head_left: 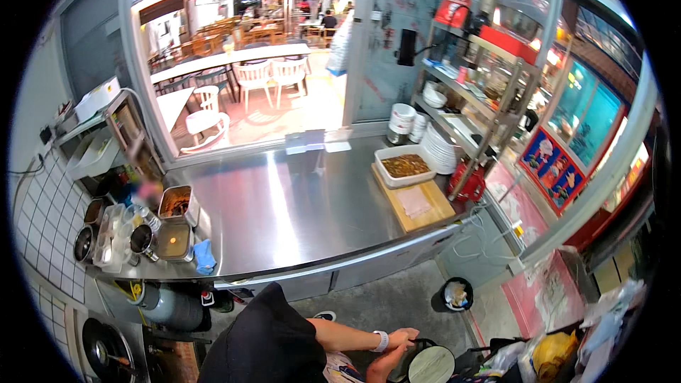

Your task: The person mixes a large batch of cooked food in a white rectangular container using a gloved hand. They then wipe the stainless steel countertop with a cloth and move the container aside. Finally, they open a large metal pot on the floor and place a ladle inside.

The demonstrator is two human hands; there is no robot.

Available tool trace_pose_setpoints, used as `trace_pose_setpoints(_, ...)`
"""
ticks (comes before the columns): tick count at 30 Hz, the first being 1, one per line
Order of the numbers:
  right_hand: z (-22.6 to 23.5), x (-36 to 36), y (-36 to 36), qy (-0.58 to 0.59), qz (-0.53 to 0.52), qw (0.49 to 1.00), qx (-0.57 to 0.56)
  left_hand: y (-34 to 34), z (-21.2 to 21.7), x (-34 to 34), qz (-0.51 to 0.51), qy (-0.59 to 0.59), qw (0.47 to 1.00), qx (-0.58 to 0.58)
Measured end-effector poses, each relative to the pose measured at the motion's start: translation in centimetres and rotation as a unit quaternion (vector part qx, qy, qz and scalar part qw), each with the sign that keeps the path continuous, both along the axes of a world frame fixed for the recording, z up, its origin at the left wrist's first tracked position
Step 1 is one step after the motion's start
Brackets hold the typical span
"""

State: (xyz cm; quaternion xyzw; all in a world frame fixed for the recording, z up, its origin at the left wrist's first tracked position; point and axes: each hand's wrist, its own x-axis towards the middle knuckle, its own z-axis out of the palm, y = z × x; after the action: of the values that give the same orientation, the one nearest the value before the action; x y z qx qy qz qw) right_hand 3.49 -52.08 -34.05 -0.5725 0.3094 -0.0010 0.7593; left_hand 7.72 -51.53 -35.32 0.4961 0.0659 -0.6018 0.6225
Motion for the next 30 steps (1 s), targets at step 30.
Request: trace_pose_setpoints(30,21.6,25.6,1.5,-0.314,-0.159,0.842,0.409,6.1,17.0,30.9,0.179,0.127,0.908,-0.357)
